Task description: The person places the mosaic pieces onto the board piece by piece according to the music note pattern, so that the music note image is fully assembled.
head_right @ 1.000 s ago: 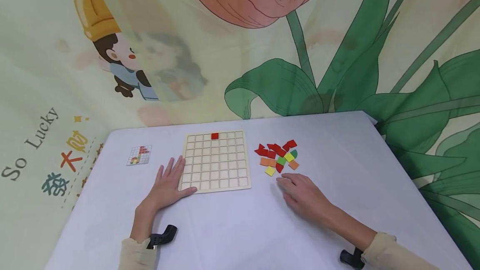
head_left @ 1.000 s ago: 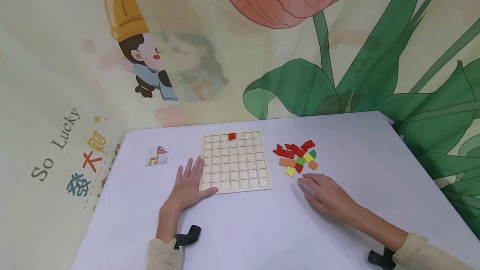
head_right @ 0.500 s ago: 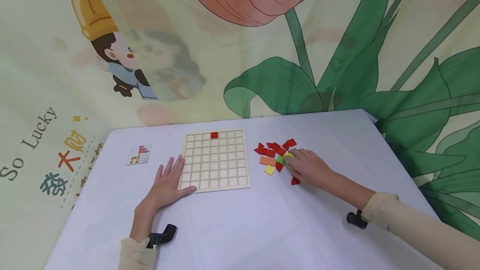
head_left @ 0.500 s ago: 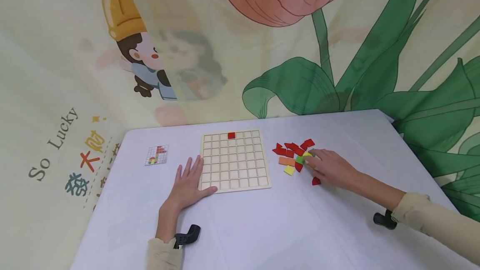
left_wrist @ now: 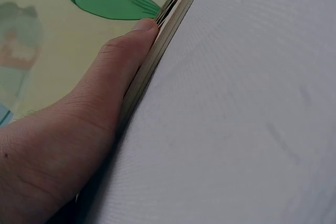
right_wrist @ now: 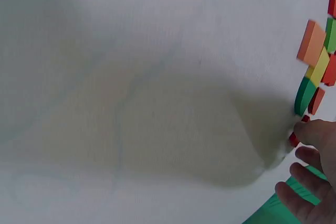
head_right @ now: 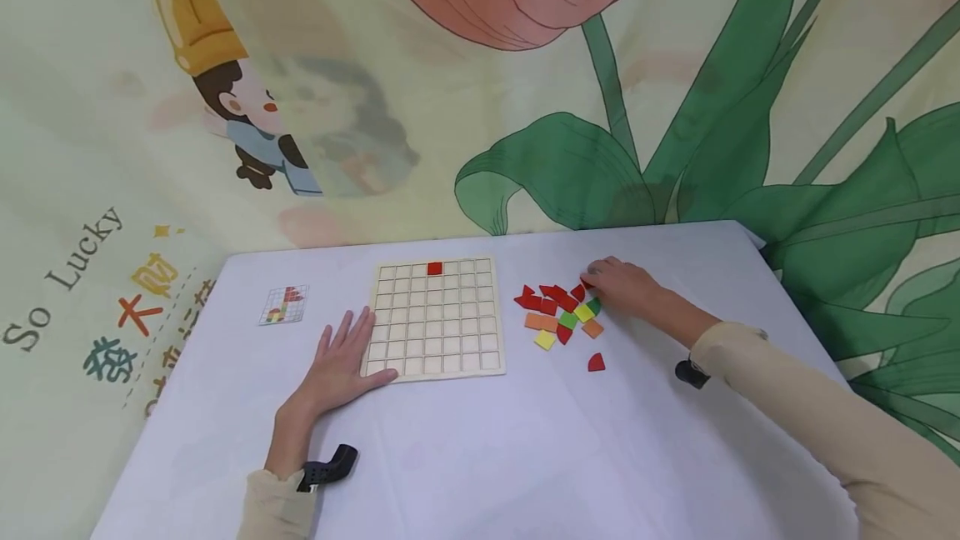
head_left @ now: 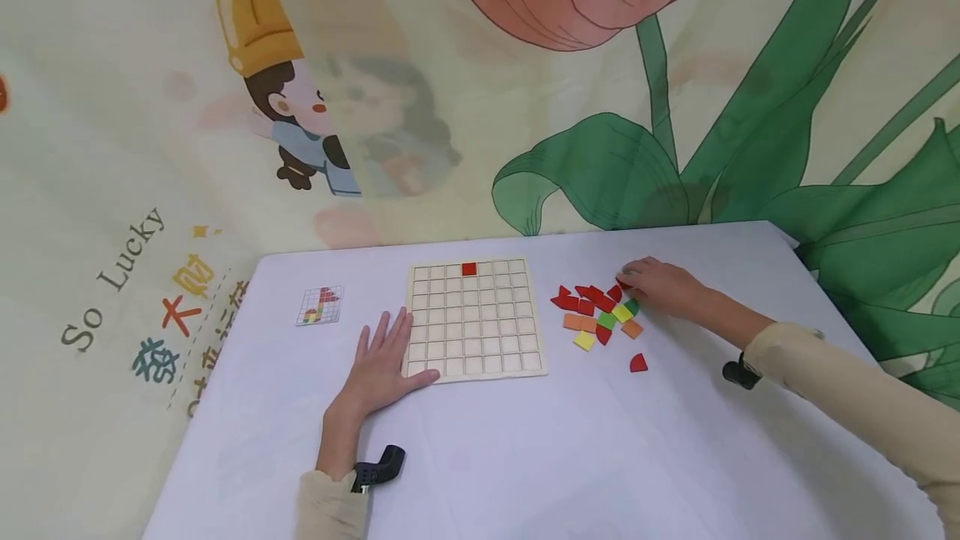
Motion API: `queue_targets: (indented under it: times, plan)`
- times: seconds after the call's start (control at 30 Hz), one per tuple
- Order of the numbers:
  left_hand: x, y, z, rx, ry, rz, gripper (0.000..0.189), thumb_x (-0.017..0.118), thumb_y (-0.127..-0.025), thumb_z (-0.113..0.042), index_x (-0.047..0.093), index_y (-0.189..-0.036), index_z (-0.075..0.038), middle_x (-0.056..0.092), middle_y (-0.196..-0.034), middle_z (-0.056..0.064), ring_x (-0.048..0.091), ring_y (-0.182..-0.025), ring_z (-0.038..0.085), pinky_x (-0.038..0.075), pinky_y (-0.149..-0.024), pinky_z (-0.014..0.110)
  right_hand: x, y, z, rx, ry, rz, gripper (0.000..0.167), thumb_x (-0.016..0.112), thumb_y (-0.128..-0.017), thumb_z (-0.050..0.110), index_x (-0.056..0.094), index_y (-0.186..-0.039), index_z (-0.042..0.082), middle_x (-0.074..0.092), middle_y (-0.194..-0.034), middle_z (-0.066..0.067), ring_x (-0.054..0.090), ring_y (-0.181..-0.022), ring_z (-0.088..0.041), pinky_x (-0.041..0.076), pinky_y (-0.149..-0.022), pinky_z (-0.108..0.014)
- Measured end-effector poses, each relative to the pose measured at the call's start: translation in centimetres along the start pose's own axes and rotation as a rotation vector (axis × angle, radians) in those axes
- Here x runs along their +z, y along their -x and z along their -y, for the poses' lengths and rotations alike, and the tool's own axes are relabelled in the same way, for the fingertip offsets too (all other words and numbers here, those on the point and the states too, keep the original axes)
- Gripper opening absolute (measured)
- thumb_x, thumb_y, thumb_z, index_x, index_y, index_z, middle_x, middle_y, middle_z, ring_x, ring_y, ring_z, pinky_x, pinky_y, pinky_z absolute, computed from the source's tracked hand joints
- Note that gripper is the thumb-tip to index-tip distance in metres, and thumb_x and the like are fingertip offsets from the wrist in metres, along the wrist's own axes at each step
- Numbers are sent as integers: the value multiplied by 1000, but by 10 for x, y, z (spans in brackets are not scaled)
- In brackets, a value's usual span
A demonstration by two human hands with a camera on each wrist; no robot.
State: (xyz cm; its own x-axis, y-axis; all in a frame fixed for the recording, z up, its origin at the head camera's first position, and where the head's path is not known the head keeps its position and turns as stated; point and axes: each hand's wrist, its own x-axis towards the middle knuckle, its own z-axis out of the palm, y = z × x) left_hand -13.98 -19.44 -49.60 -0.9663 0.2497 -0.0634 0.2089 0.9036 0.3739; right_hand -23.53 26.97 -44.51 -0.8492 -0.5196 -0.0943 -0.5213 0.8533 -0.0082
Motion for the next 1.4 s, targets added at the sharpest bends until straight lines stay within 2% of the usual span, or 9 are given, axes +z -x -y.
queue_targets:
  times: [0.33,0.43,0.57,0.67,0.83,1.0,1.07,1.2,1.4]
  plan:
    - [2,-1,0,-16,-17,13,108,59,-80,-70,12,-157,-11,8,-166,4,-1,-154,30,-2,-122,56,6,-8,-11,-12,-52,-1,40,73,-84,9,66,-123,2,69,-112,-16,63,-107,-33,58,-87,-42]
    - [1,0,2,-17,-18,9,108,58,-80,-71,12,-157,-11,8,-166,5,0,-154,31,-2,-122,56,5,-11,-12,-4,-54,-17,38,75,-83,11,68,-120,4,68,-105,-13,64,-98,-28,60,-81,-38]
    - [2,0,2,-18,-17,10,108,58,-79,-71,12,-157,-11,8,-166,4,0,-154,31,-1,-122,56,-10,-19,-13,-13,-28,-92,36,78,-80,14,71,-116,7,65,-96,-10,62,-85,-21,59,-70,-32]
    - [2,0,2,-14,-15,8,108,59,-80,-70,12,-157,-11,8,-166,5,0,-153,32,-1,-122,57,-26,-32,-9,-56,-15,-172,35,79,-79,14,73,-113,7,64,-95,-12,62,-81,-22,58,-66,-31]
    - [0,-1,2,-10,-16,6,108,60,-79,-69,11,-156,-11,8,-166,5,0,-153,31,-1,-122,56,-42,-60,19,-179,23,-238,32,79,-80,17,74,-111,9,65,-97,-11,64,-78,-20,57,-62,-29]
    - [1,-1,3,-12,-18,5,108,59,-79,-70,12,-156,-10,8,-166,5,0,-153,32,-1,-122,57,-40,-87,61,-311,55,-263,26,78,-82,20,76,-108,14,65,-97,-7,63,-71,-14,54,-58,-23]
    - [2,-1,3,-11,-19,2,108,58,-80,-70,12,-157,-11,8,-166,5,0,-153,32,-1,-122,56,-37,-96,77,-349,59,-250,24,76,-84,21,76,-107,15,66,-98,-6,62,-68,-13,53,-56,-21]
    - [2,-2,3,-9,-19,1,107,58,-80,-71,12,-157,-11,8,-166,4,0,-154,31,-1,-122,55,-28,-106,104,-387,55,-166,21,72,-87,24,75,-107,17,65,-99,-2,58,-64,-10,49,-52,-19]
    - [2,-1,4,-14,-13,11,108,58,-80,-70,11,-157,-11,7,-166,4,-1,-154,31,-2,-122,56,-15,-113,121,-424,89,-89,17,70,-89,26,74,-104,21,65,-97,1,59,-67,-7,47,-52,-20]
